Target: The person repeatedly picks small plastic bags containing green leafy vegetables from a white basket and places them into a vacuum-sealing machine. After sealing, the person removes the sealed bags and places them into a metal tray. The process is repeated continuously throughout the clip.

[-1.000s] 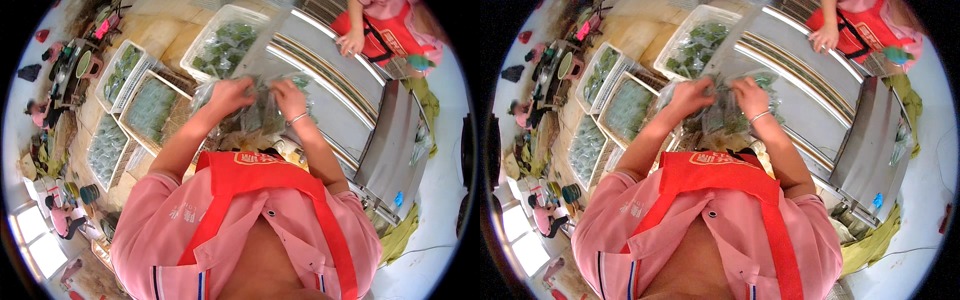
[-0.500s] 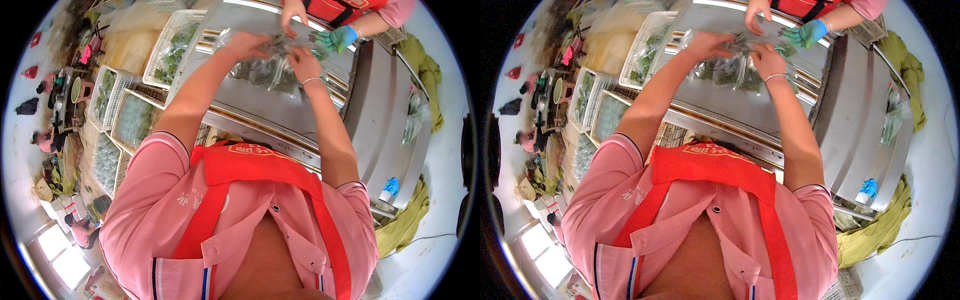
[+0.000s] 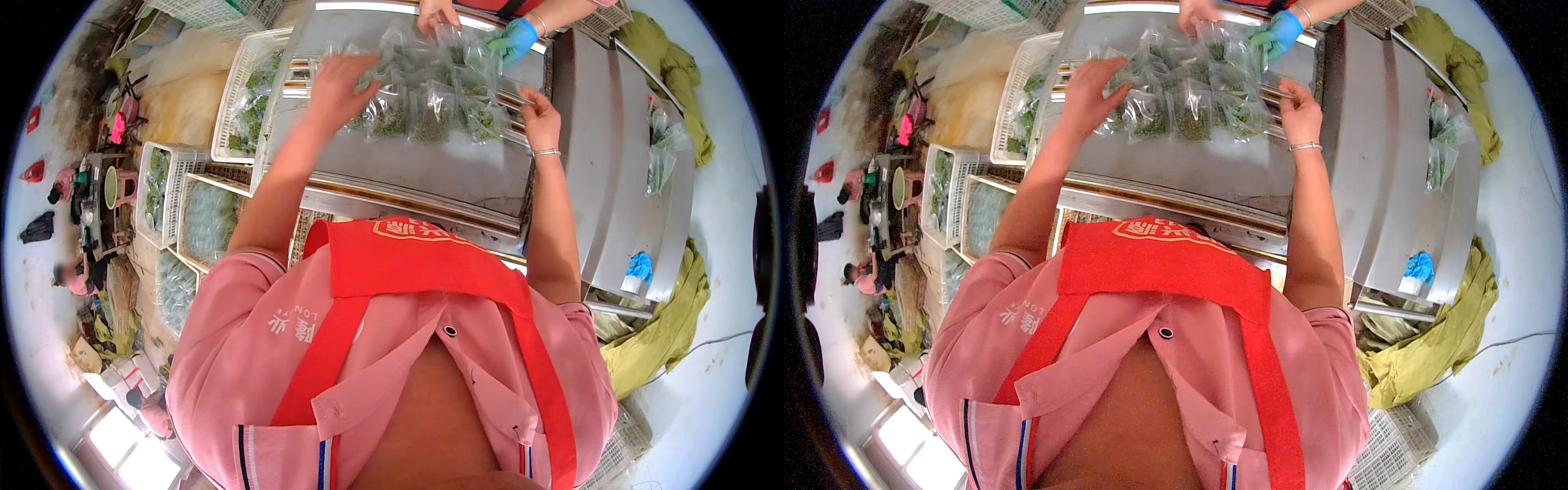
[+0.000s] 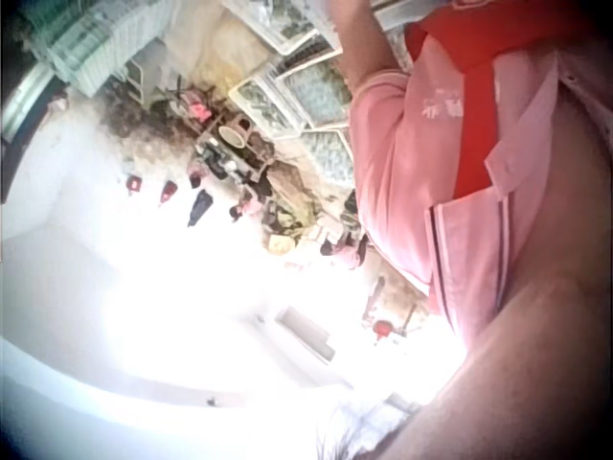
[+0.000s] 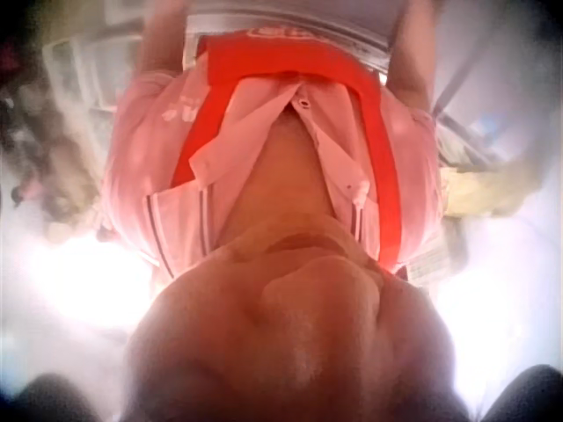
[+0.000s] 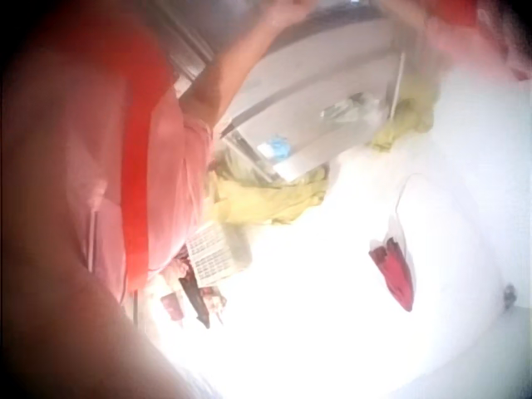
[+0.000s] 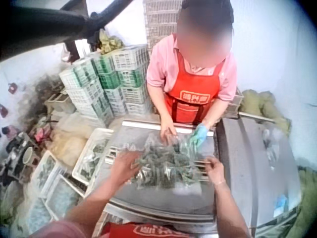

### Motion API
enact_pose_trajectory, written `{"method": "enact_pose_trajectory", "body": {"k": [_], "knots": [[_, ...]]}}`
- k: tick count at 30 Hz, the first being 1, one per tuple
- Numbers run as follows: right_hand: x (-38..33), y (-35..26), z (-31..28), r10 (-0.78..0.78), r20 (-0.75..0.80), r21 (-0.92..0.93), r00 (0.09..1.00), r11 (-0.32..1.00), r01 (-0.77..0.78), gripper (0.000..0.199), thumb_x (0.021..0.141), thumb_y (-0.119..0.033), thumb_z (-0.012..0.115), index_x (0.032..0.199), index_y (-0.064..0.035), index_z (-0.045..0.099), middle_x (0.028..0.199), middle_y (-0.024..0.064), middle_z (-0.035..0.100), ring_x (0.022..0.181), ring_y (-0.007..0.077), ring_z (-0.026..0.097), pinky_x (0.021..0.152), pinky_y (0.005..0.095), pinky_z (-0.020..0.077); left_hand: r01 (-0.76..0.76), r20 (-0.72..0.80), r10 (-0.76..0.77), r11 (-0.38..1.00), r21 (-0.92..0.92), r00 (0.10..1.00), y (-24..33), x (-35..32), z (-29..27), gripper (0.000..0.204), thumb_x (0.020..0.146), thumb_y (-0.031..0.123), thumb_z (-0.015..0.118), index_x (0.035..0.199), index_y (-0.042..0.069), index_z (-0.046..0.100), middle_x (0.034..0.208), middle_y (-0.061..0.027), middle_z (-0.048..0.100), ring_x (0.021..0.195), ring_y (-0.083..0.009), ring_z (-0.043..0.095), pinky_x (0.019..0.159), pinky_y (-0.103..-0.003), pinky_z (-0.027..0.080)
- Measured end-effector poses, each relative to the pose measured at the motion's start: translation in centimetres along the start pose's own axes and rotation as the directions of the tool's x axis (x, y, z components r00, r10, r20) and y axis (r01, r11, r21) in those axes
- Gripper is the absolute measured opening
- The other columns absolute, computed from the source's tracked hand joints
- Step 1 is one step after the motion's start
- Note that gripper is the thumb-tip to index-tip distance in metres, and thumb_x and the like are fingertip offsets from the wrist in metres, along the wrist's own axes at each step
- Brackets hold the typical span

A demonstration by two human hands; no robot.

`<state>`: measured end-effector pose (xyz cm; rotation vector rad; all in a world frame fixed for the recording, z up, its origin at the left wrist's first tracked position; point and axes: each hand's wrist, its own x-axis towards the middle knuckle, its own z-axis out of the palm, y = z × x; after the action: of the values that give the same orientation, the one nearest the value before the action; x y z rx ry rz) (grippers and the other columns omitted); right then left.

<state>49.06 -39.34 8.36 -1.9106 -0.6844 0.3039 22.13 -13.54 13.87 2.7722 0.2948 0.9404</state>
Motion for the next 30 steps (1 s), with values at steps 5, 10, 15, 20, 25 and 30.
{"method": "enact_pose_trajectory", "body": {"k": [5,10,15,20,25,30], "knots": [[-3.9,-0.7,1.9,0.038,0.013,-0.299,0.999,0.954,-0.032,0.030,0.073,-0.006,0.063,0.102,-0.0073,0.063,0.093,0.0089,0.065,0.072,0.0191,0.062,0.070,0.0303,0.0494,0.280,0.312,-0.143,0.845,-0.455,0.939,6.9,-4.2,1.6,0.018,0.079,0.018,0.067,0.093,0.007,0.066,0.084,-0.0084,0.067,0.068,-0.0216,0.062,0.064,-0.031,0.050],[-5.9,0.2,1.5,0.017,-0.083,-0.326,0.996,0.944,-0.043,0.017,0.077,-0.007,0.061,0.094,-0.0061,0.064,0.083,0.0111,0.064,0.071,0.0217,0.063,0.067,0.0319,0.0495,0.588,0.601,-0.115,0.415,-0.694,0.791,9.7,-6.5,6.0,0.024,0.085,0.025,0.060,0.094,0.003,0.064,0.082,-0.0086,0.067,0.059,-0.0150,0.061,0.056,-0.028,0.050],[-12.7,-0.1,1.3,0.160,-0.073,0.078,0.984,0.985,-0.155,0.011,0.080,-0.002,0.059,0.089,-0.0044,0.065,0.088,0.0031,0.066,0.073,0.0082,0.059,0.064,0.0224,0.0453,0.876,0.916,-0.115,-0.266,-0.402,0.385,11.2,-7.6,9.3,0.043,0.088,0.037,0.055,0.097,-0.004,0.060,0.084,-0.0118,0.068,0.050,-0.0150,0.056,0.050,-0.026,0.048],[-18.6,1.7,3.0,0.248,0.085,0.344,0.965,0.902,-0.262,0.011,0.081,0.000,0.059,0.092,-0.0027,0.062,0.083,0.0030,0.064,0.078,0.0119,0.060,0.068,0.0232,0.0477,0.955,0.963,-0.162,-0.171,-0.242,0.215,13.3,-8.6,9.8,0.045,0.083,0.041,0.063,0.105,0.002,0.059,0.084,-0.0034,0.066,0.049,-0.0076,0.045,0.054,-0.023,0.046],[-19.7,0.5,1.1,0.734,0.332,0.599,0.593,0.321,-0.733,0.024,0.086,-0.024,0.061,0.102,-0.0083,0.054,0.079,0.0067,0.060,0.071,0.0200,0.060,0.058,0.0305,0.0499,0.845,0.973,-0.075,-0.483,-0.227,0.219,14.4,-11.4,9.2,0.022,0.086,0.027,0.062,0.089,0.005,0.062,0.081,0.0017,0.062,0.047,-0.0049,0.039,0.066,-0.025,0.048],[-16.9,3.3,0.7,0.513,0.740,0.312,0.436,0.313,-0.897,0.021,0.084,-0.026,0.065,0.092,-0.0103,0.054,0.073,0.0012,0.058,0.054,0.0079,0.047,0.045,0.0217,0.0340,0.852,0.973,-0.170,-0.475,-0.222,0.159,14.6,-11.6,10.3,0.017,0.085,0.024,0.063,0.087,0.007,0.061,0.077,0.0011,0.063,0.047,-0.0046,0.041,0.065,-0.025,0.049]]}}
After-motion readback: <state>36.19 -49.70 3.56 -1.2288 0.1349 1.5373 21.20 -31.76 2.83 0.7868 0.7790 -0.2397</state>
